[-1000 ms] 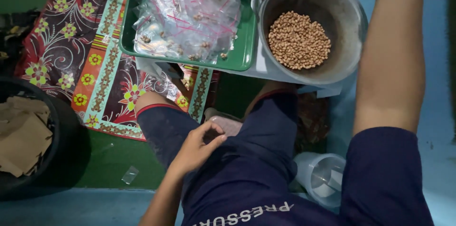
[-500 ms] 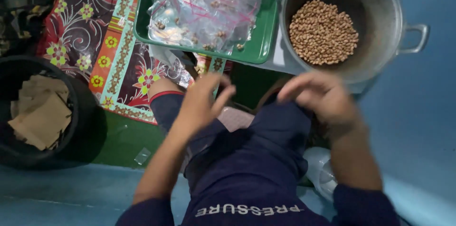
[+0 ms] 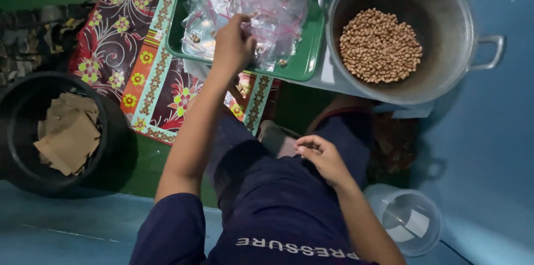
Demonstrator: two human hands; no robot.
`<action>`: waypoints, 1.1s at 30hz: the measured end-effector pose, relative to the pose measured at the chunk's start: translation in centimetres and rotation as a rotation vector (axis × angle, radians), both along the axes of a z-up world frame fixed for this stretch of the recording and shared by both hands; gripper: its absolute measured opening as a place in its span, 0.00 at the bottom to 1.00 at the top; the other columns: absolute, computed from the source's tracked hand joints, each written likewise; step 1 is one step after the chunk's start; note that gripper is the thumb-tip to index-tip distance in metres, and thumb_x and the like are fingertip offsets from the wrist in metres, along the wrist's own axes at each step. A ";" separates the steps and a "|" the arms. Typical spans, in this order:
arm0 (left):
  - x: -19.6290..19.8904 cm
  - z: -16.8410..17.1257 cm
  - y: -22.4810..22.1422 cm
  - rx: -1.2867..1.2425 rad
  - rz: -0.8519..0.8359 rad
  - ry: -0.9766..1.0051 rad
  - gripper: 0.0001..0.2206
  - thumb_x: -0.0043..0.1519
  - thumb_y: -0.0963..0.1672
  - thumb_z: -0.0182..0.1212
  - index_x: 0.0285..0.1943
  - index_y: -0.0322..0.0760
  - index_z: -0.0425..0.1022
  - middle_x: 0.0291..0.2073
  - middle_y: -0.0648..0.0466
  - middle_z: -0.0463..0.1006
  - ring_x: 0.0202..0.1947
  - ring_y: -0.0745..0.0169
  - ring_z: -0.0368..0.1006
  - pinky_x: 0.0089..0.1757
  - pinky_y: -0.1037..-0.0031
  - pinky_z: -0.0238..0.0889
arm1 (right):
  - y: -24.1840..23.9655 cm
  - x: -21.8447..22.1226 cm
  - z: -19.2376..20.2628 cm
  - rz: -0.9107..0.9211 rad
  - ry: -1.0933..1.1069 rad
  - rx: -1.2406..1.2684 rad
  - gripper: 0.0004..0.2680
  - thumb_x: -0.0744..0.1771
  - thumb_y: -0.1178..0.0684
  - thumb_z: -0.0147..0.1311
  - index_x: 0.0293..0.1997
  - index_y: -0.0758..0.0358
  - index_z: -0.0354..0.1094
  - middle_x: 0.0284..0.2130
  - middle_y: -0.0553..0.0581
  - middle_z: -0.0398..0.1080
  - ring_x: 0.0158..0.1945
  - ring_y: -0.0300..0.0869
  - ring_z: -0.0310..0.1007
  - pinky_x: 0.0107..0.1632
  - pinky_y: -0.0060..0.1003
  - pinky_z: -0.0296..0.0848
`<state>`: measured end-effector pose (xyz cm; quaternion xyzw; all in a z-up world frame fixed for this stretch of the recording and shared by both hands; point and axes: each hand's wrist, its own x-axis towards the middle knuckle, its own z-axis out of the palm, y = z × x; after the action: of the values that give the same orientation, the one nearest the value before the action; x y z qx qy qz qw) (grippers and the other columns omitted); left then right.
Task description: Manually filling small plastic zip-lock bags with peanuts from a large pot while sitting on the floor.
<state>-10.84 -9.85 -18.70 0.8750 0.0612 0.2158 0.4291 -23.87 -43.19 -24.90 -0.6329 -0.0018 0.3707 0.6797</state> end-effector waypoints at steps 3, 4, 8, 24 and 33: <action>-0.6 0.5 -0.1 0.043 0.033 0.030 0.16 0.54 0.36 0.60 0.52 0.34 0.72 0.26 0.51 0.79 0.26 0.57 0.75 0.40 0.68 0.68 | 1.0 0.3 0.7 0.049 -0.061 -0.047 0.09 0.66 0.59 0.58 0.50 0.68 0.75 0.42 0.57 0.78 0.43 0.39 0.75 0.50 0.29 0.71; -0.7 0.5 0.0 0.042 0.035 0.032 0.16 0.54 0.36 0.60 0.52 0.34 0.72 0.26 0.51 0.79 0.26 0.57 0.75 0.40 0.68 0.68 | 1.4 0.4 1.0 0.051 -0.059 -0.047 0.09 0.66 0.59 0.58 0.50 0.68 0.75 0.42 0.57 0.78 0.43 0.39 0.75 0.50 0.29 0.71; -0.8 0.4 0.2 0.365 0.005 -0.048 0.20 0.56 0.39 0.64 0.60 0.43 0.74 0.42 0.45 0.71 0.40 0.45 0.70 0.42 0.62 0.66 | 3.0 0.7 1.2 0.138 -0.090 -0.023 0.08 0.66 0.59 0.57 0.49 0.67 0.75 0.41 0.57 0.78 0.42 0.38 0.75 0.49 0.29 0.72; -6.7 1.6 -2.4 -0.064 0.232 -0.143 0.05 0.59 0.46 0.74 0.36 0.46 0.83 0.24 0.55 0.82 0.26 0.58 0.80 0.30 0.72 0.71 | 5.1 -0.3 0.7 -0.116 -0.092 0.064 0.30 0.62 0.62 0.66 0.72 0.61 0.52 0.55 0.68 0.69 0.52 0.51 0.76 0.55 0.44 0.78; -17.1 -3.7 -8.3 -0.880 -0.013 0.297 0.16 0.54 0.38 0.75 0.51 0.31 0.82 0.32 0.45 0.84 0.30 0.63 0.79 0.36 0.69 0.77 | 7.7 1.7 -0.3 -0.150 0.201 0.375 0.24 0.65 0.58 0.61 0.70 0.61 0.57 0.50 0.62 0.75 0.43 0.48 0.81 0.39 0.39 0.84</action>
<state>-27.97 -18.18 -22.38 0.6314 0.2022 0.0389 0.7476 -22.18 -35.51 -25.19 -0.4538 0.0442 0.3733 0.8079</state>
